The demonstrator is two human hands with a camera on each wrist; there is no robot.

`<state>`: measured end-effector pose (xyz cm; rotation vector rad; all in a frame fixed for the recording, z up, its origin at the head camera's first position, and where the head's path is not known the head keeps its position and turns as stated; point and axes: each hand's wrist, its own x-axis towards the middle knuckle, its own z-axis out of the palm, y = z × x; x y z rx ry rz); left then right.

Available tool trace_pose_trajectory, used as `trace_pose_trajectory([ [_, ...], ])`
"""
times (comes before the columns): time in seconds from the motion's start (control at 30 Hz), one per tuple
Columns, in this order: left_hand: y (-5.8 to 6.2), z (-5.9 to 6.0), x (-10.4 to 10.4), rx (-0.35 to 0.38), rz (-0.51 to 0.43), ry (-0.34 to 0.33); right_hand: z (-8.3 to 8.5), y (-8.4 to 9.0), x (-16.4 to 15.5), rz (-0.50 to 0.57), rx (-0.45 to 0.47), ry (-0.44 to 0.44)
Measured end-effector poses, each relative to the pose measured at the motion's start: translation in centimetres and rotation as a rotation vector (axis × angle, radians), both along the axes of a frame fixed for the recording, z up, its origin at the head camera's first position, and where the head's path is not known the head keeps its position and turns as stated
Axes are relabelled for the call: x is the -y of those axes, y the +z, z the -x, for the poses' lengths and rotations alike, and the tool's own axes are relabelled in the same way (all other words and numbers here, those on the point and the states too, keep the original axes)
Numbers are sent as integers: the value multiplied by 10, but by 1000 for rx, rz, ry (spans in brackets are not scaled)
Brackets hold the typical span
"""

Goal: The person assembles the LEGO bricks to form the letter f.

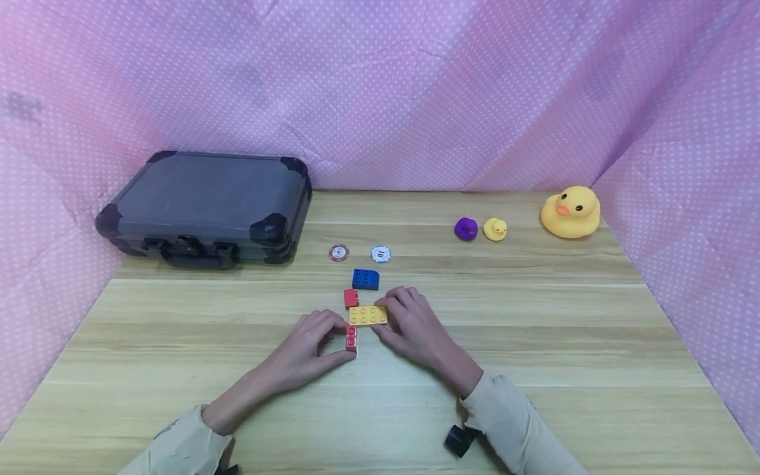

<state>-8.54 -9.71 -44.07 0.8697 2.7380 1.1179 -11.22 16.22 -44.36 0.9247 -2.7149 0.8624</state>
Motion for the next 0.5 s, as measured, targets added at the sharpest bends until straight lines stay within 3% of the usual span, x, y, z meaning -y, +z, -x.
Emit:
trace_pose_trajectory([
  [0.5,-2,0,0,5,-2,3,-1,2,-1,8,45,-13],
])
